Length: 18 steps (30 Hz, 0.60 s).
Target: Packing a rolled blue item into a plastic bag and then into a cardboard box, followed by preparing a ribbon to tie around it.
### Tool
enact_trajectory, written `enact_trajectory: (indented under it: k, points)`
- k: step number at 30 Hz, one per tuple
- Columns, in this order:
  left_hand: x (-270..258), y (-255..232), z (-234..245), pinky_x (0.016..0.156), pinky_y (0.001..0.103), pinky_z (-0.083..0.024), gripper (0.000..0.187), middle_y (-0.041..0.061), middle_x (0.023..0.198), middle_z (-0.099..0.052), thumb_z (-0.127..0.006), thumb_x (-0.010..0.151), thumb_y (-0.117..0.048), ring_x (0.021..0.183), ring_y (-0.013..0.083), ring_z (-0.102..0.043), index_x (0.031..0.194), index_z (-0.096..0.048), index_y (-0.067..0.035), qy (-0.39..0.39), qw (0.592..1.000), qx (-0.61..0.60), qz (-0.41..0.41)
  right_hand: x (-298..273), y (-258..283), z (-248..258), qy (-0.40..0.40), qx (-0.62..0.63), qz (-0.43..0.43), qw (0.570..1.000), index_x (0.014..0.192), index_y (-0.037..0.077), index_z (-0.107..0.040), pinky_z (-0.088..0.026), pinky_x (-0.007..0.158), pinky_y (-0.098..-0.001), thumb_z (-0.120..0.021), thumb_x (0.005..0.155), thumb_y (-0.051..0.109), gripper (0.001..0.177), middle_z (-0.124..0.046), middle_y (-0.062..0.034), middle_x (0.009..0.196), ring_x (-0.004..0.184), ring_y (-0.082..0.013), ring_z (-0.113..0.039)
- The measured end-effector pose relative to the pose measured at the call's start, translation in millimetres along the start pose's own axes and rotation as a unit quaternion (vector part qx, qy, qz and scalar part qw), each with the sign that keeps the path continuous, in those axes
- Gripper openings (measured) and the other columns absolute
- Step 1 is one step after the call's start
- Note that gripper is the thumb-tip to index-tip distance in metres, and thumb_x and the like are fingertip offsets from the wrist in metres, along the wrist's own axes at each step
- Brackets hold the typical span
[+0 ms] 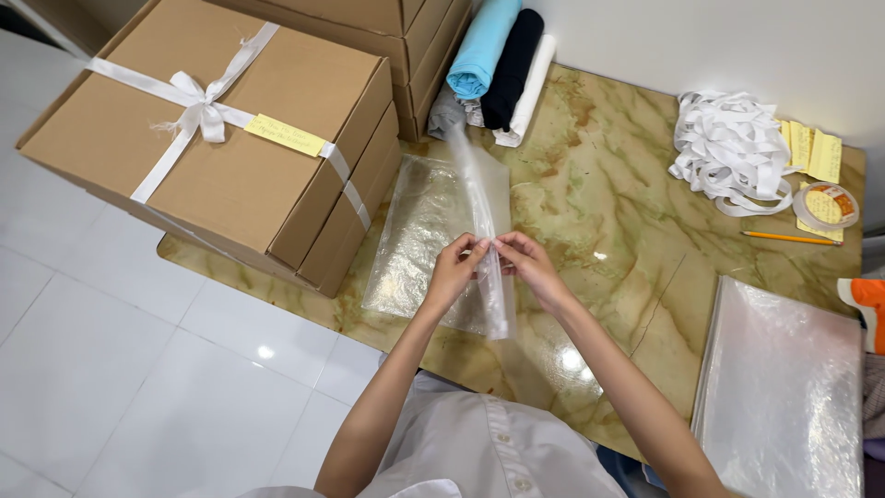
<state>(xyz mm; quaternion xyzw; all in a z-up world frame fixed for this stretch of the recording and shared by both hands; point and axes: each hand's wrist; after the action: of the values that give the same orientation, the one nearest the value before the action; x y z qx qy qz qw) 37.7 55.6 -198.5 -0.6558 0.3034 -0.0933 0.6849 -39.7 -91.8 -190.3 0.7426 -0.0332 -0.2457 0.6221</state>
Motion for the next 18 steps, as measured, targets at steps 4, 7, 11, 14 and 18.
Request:
enact_trajectory:
  k: [4, 7, 11, 14, 18]
  points:
    - [-2, -12, 13, 0.07, 0.031, -0.064, 0.028, 0.007, 0.099, -0.073, -0.068, 0.1, -0.04, 0.089, 0.0159, -0.067, 0.096, -0.074, -0.013, -0.012, 1.0, 0.026, 0.009, -3, 9, -10, -0.011, -0.015, 0.018, 1.0, 0.101, 0.009, -0.069, -0.054, 0.074, -0.023, -0.073, 0.094, 0.022, 0.016, -0.065, 0.0016, 0.095, 0.088, -0.0099, -0.064]
    - [-11, -47, 16, 0.076, 0.036, -0.065, 0.032, 0.02, 0.116, -0.066, -0.067, 0.1, -0.026, 0.097, 0.026, -0.07, 0.121, -0.057, -0.004, -0.062, 0.998, -0.003, 0.001, 1, 7, -15, -0.036, -0.054, 0.064, 0.996, 0.097, 0.007, -0.066, -0.053, 0.086, -0.0299, -0.07, 0.094, 0.017, 0.012, -0.064, -0.0081, 0.118, 0.103, -0.0171, -0.06]
    - [0, -61, 16, 0.067, 0.034, -0.067, 0.042, 0.018, 0.107, -0.067, -0.075, 0.093, -0.032, 0.086, 0.0256, -0.073, 0.118, -0.058, -0.003, -0.046, 0.998, 0.046, -0.004, 11, 11, -26, 0.001, -0.081, 0.139, 0.987, 0.091, 0.004, -0.066, -0.055, 0.092, -0.041, -0.072, 0.09, 0.01, 0.01, -0.06, -0.0184, 0.137, 0.119, -0.0318, -0.063]
    - [21, -52, 23, 0.062, 0.033, -0.067, 0.027, 0.012, 0.095, -0.07, -0.074, 0.094, -0.029, 0.078, 0.0203, -0.072, 0.107, -0.068, -0.005, -0.04, 0.998, 0.054, -0.018, 16, 24, -35, 0.02, -0.07, 0.135, 0.988, 0.091, 0.002, -0.067, -0.054, 0.094, -0.0446, -0.073, 0.091, 0.011, 0.01, -0.06, -0.0191, 0.138, 0.121, -0.0328, -0.062]
    - [48, -38, 42, 0.065, 0.037, -0.068, 0.017, 0.01, 0.087, -0.068, -0.069, 0.098, -0.02, 0.077, 0.0188, -0.07, 0.101, -0.072, -0.003, -0.061, 0.997, -0.048, -0.015, 27, 37, -43, 0.013, 0.003, 0.057, 0.998, 0.094, 0.006, -0.067, -0.055, 0.095, -0.037, -0.071, 0.092, 0.018, 0.013, -0.06, -0.0127, 0.134, 0.111, -0.0207, -0.061]
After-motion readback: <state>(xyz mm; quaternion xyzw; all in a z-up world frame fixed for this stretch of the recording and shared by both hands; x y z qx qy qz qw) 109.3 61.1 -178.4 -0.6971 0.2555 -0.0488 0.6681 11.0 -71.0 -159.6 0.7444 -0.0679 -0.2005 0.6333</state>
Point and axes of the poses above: each hand's wrist, its own x-axis towards the middle knuckle, its own z-axis out of the back of the hand, y = z × x
